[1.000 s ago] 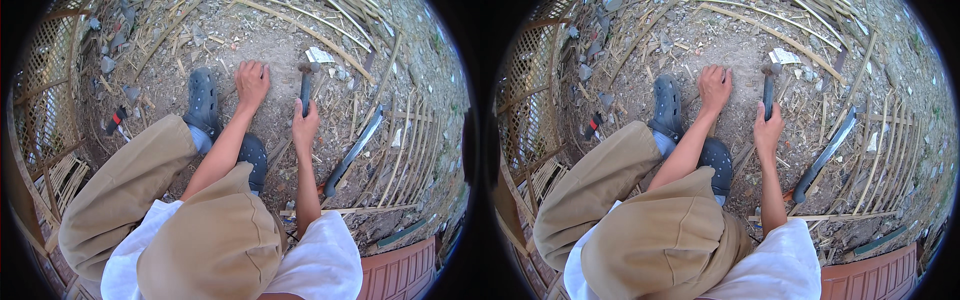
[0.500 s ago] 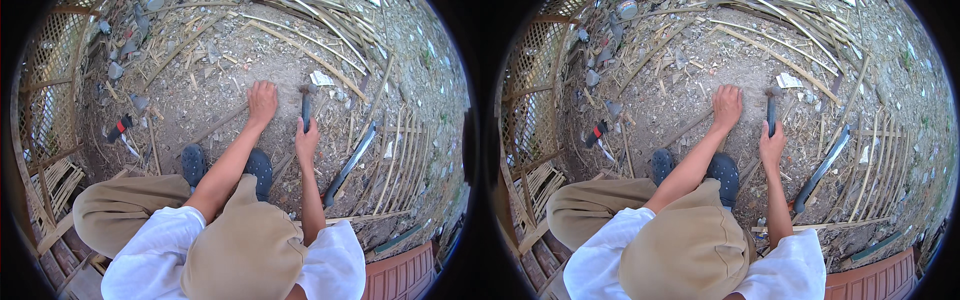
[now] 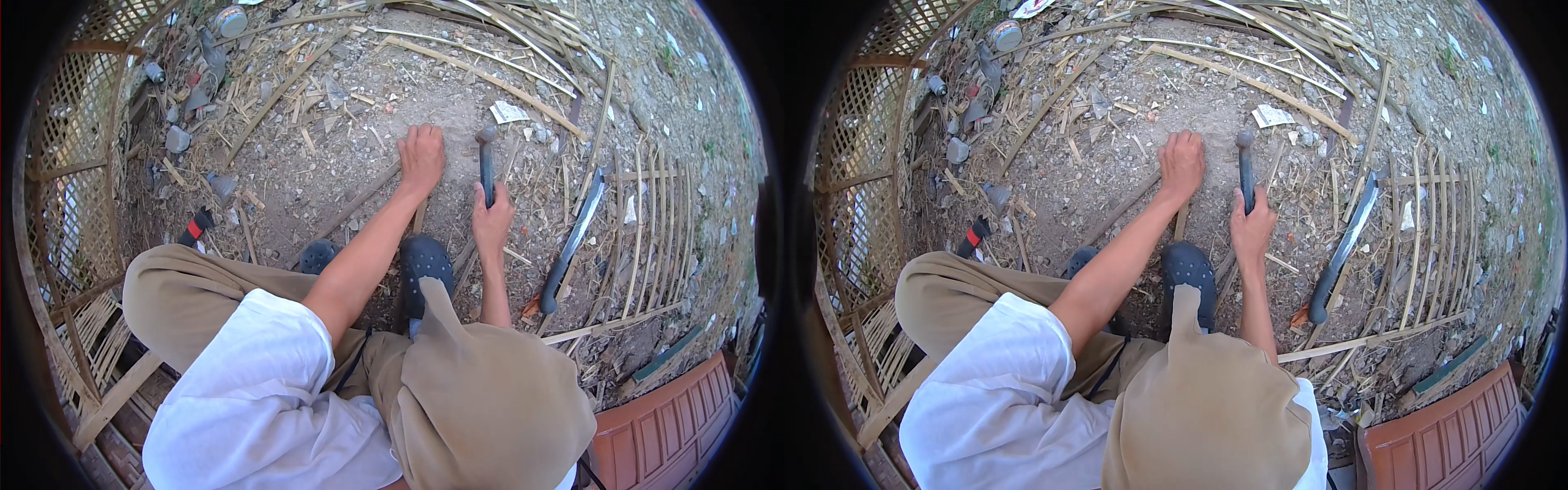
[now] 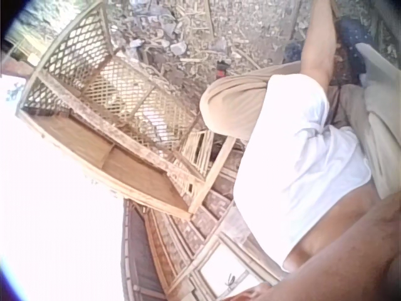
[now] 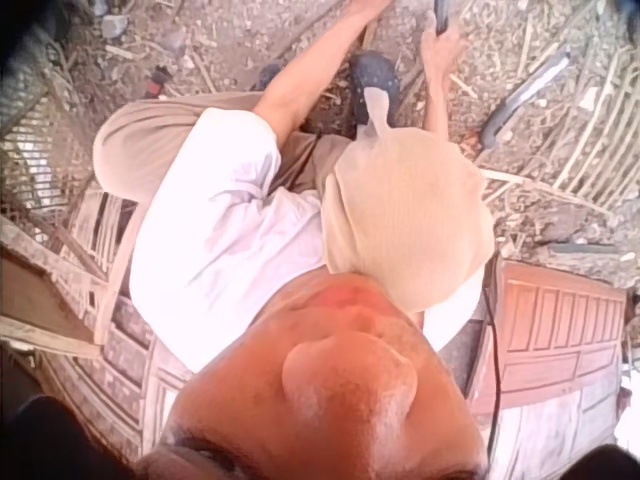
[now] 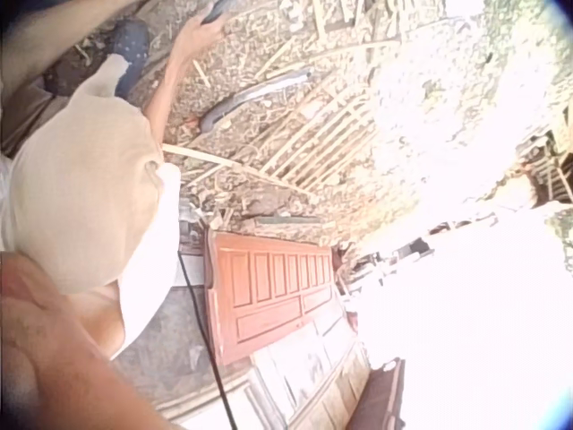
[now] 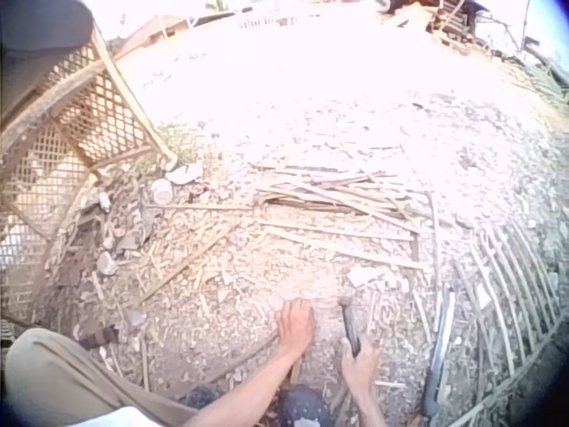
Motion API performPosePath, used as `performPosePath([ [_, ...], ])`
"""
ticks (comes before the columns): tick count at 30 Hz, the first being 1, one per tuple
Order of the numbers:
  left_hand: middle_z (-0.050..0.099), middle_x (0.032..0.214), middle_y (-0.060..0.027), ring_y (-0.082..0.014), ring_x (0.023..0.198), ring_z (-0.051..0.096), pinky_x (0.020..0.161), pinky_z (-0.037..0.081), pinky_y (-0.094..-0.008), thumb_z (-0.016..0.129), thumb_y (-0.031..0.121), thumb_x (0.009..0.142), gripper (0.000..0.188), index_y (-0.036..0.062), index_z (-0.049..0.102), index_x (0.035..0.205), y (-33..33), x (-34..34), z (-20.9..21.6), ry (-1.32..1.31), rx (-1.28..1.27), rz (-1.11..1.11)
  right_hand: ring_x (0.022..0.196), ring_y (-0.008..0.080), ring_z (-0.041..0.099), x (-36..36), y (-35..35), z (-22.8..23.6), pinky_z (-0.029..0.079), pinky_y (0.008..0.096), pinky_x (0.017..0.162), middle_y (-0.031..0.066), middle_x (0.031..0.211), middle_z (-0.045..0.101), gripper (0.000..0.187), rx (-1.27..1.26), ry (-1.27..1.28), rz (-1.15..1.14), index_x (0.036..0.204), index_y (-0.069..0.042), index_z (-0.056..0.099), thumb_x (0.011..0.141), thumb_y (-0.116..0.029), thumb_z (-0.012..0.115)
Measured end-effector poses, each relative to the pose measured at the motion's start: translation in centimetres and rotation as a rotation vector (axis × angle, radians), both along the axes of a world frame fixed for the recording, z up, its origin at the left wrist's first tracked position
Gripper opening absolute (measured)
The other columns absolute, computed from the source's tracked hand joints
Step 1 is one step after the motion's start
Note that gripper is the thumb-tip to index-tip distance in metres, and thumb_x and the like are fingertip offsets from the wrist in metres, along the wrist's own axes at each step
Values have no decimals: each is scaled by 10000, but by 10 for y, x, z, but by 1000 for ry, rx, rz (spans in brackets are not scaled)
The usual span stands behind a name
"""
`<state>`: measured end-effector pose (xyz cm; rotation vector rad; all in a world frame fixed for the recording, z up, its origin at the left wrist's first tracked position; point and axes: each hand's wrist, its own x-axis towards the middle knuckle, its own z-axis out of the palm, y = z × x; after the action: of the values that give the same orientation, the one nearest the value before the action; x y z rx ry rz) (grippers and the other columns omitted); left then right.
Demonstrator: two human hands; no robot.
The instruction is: The person assembles a frame from thin bamboo strips, holding two pieces together and hammering a small nail through the joint to secure them.
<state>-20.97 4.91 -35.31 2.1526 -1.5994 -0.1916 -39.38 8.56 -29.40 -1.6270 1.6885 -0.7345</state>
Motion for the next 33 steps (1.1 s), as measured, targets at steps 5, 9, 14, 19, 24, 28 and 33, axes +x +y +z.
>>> performPosePath([
  [5, 718, 994, -134, -378, 1018, 691, 828, 536, -547, 716, 148, 1006, 110, 46, 704, 967, -1, 2, 4, 66, -72, 8, 636, 423, 671, 22, 25, 8, 498, 521, 634, 240, 712, 656, 322, 130, -52, -81, 1055, 18, 661, 1051, -285, 769],
  [9, 750, 959, -158, -398, 987, 715, 819, 562, -529, 762, 225, 994, 202, 34, 709, 956, 1, 20, 5, 152, 29, -22, 679, 436, 695, 39, 39, 2, 520, 522, 669, 234, 719, 671, 434, 172, -14, -31, 1047, 35, 626, 947, -289, 897],
  [14, 762, 928, -127, -319, 852, 723, 765, 565, -454, 821, 219, 947, 209, 35, 727, 980, -5, 61, 24, 463, 291, -148, 724, 456, 730, 49, 48, -12, 547, 542, 697, 226, 743, 707, 519, 246, 20, -28, 1086, 32, 612, 869, -279, 966],
  [19, 769, 949, -68, -200, 805, 673, 762, 550, -376, 857, 92, 899, 169, 39, 792, 1045, -2, 76, 26, 727, 39, -115, 750, 477, 751, 51, 46, -12, 565, 560, 704, 232, 757, 724, 573, 278, 66, -2, 1107, 23, 605, 828, -290, 996],
  [24, 766, 986, -90, -213, 797, 652, 776, 542, -371, 842, 27, 901, 176, 31, 817, 1075, -5, 72, 21, 709, -70, -169, 751, 483, 752, 51, 48, -20, 575, 562, 706, 236, 762, 729, 582, 250, 91, 0, 1109, 13, 591, 823, -290, 998],
  [28, 764, 985, -111, -237, 830, 682, 782, 546, -380, 842, -10, 885, 189, 20, 814, 1069, -5, 55, 22, 698, -105, -152, 755, 485, 750, 49, 48, -26, 575, 563, 711, 233, 758, 725, 588, 256, 93, -10, 1102, 11, 579, 829, -304, 993],
  [33, 770, 980, -117, -253, 830, 700, 771, 554, -383, 835, -53, 854, 231, 35, 818, 1067, -2, 49, 12, 707, -180, -80, 748, 491, 741, 51, 49, -17, 554, 561, 695, 253, 749, 709, 528, 267, 61, -2, 1101, 24, 585, 904, -318, 936],
])
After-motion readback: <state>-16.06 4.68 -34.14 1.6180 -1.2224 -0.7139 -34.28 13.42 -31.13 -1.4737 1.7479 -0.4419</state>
